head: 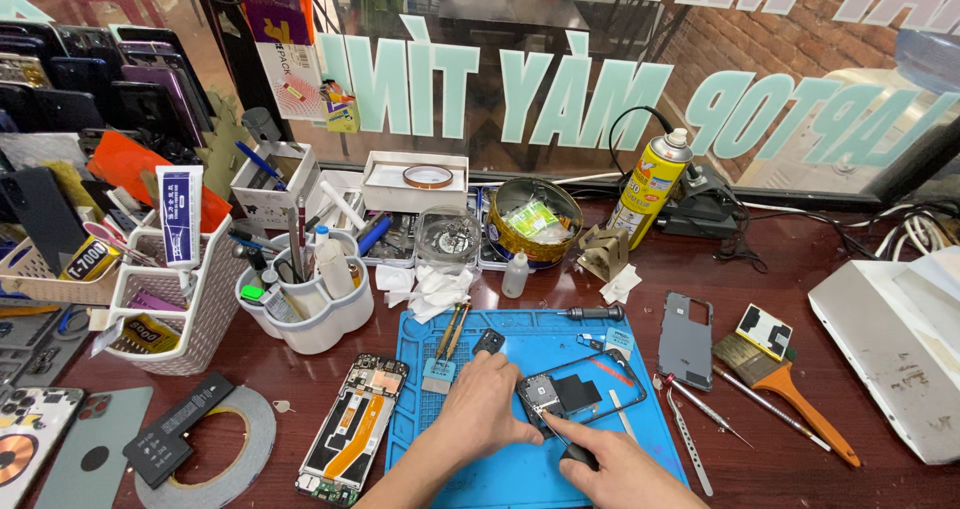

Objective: The person removes the battery from a disassembled smartphone using a plastic pry tool, then uses tweezers to detach small components from the phone's frame. The removed parts are placed on a blue cutting mat on the workbench.

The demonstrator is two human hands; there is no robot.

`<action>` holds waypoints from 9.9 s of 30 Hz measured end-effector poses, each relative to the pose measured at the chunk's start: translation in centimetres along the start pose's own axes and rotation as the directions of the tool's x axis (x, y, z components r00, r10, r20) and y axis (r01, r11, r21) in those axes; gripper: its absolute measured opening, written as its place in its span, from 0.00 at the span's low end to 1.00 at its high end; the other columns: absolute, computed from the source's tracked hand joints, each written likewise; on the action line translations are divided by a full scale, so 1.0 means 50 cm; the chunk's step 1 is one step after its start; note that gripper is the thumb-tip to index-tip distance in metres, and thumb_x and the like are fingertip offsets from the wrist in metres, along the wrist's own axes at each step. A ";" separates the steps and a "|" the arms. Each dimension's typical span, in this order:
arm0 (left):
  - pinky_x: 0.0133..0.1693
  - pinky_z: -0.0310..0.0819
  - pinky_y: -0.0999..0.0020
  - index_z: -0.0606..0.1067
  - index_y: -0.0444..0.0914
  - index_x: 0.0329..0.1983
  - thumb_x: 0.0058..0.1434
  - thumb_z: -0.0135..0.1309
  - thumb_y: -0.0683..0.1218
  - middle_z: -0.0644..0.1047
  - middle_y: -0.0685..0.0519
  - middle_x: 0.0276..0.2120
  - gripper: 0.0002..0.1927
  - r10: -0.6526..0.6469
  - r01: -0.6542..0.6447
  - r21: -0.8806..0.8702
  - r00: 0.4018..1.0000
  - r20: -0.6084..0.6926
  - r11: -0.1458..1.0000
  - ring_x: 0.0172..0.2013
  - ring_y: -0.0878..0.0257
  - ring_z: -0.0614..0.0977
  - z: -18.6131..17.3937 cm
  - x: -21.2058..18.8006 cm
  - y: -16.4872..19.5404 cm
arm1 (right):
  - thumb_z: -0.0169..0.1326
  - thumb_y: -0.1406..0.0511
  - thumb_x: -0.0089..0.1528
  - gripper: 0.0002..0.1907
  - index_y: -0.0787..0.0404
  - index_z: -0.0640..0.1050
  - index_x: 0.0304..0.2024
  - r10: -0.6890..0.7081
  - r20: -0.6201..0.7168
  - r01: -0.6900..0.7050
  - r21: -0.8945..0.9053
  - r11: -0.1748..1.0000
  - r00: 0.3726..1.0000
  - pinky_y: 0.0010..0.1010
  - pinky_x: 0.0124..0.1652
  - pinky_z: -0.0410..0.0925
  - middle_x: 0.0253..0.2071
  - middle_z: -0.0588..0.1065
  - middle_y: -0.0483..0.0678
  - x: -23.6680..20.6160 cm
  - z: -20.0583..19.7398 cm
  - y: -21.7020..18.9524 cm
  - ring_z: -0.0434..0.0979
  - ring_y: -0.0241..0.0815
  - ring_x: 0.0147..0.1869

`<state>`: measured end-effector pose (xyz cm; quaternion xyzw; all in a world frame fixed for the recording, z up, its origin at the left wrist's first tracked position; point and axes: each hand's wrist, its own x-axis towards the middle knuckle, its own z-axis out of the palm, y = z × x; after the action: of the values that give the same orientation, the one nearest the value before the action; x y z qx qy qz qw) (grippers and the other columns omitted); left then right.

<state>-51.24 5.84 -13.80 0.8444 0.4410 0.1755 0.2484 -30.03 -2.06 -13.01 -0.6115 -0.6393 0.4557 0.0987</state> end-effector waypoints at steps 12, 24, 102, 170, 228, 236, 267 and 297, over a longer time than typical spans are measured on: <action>0.53 0.69 0.57 0.78 0.30 0.42 0.33 0.77 0.57 0.76 0.46 0.41 0.37 -0.012 0.012 0.008 0.999 0.033 1.000 0.48 0.50 0.73 -0.007 0.000 0.004 | 0.52 0.60 0.63 0.33 0.43 0.66 0.71 0.220 0.132 -0.221 -0.002 0.975 0.967 0.28 0.56 0.72 0.55 0.80 0.51 -0.027 -0.028 0.006 0.82 0.41 0.56; 0.54 0.69 0.56 0.78 0.31 0.42 0.33 0.77 0.57 0.75 0.46 0.42 0.37 -0.011 0.011 0.011 1.000 0.012 1.000 0.49 0.49 0.73 -0.004 0.000 0.003 | 0.51 0.63 0.62 0.34 0.42 0.64 0.73 0.164 0.210 -0.162 -0.029 0.986 0.964 0.27 0.52 0.71 0.48 0.80 0.51 -0.034 -0.037 0.024 0.79 0.37 0.50; 0.38 0.73 0.49 0.76 0.34 0.42 0.61 0.50 0.41 0.79 0.41 0.30 0.08 0.240 -0.230 0.070 0.937 -0.253 0.971 0.36 0.43 0.80 -0.226 0.021 0.047 | 0.55 0.64 0.63 0.33 0.63 0.67 0.71 -0.214 -0.135 0.236 0.783 0.575 0.967 0.31 0.40 0.72 0.42 0.81 0.57 -0.136 -0.198 0.356 0.80 0.41 0.39; 0.49 0.66 0.53 0.77 0.28 0.42 0.43 0.71 0.60 0.73 0.43 0.43 0.35 -0.012 0.018 0.126 0.999 -0.049 0.992 0.50 0.49 0.71 0.101 0.068 0.106 | 0.57 0.57 0.59 0.33 0.43 0.70 0.68 0.205 -0.299 -0.196 0.060 0.979 0.932 0.34 0.65 0.66 0.59 0.77 0.57 0.007 -0.015 0.147 0.77 0.49 0.67; 0.50 0.67 0.52 0.77 0.29 0.41 0.43 0.72 0.62 0.73 0.43 0.43 0.36 -0.012 0.018 0.134 0.999 -0.041 0.991 0.50 0.49 0.71 0.096 0.067 0.108 | 0.57 0.56 0.59 0.34 0.41 0.68 0.70 0.318 -0.257 -0.322 0.027 0.946 0.913 0.36 0.66 0.65 0.57 0.79 0.56 -0.005 -0.010 0.163 0.77 0.50 0.66; 0.50 0.67 0.53 0.78 0.30 0.40 0.42 0.72 0.62 0.74 0.44 0.43 0.35 -0.014 0.021 0.141 0.998 -0.055 0.990 0.50 0.49 0.72 0.096 0.068 0.110 | 0.55 0.55 0.60 0.35 0.39 0.66 0.71 0.336 -0.255 -0.357 -0.042 0.933 0.907 0.34 0.64 0.68 0.53 0.80 0.58 -0.012 -0.009 0.130 0.81 0.50 0.62; 0.42 0.77 0.47 0.77 0.31 0.30 0.55 0.54 0.41 0.78 0.40 0.33 0.06 0.259 -0.213 0.231 0.947 -0.191 0.949 0.38 0.42 0.80 -0.022 0.175 0.022 | 0.60 0.62 0.62 0.32 0.50 0.71 0.70 0.267 -0.436 -0.014 0.503 0.864 0.859 0.36 0.54 0.72 0.47 0.81 0.58 -0.030 -0.099 0.302 0.82 0.45 0.49; 0.48 0.75 0.48 0.75 0.33 0.49 0.59 0.61 0.45 0.75 0.41 0.49 0.17 -0.253 0.248 -0.064 0.963 -0.095 0.967 0.48 0.40 0.80 0.032 0.043 0.024 | 0.56 0.59 0.60 0.32 0.41 0.69 0.68 0.160 -0.201 -0.158 0.029 0.987 0.966 0.31 0.66 0.64 0.64 0.75 0.52 -0.005 -0.042 0.044 0.75 0.45 0.69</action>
<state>-48.44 6.61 -14.27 0.7652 0.5515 0.1970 0.2675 -26.99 -1.66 -13.27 -0.7034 -0.5718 0.4015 0.1305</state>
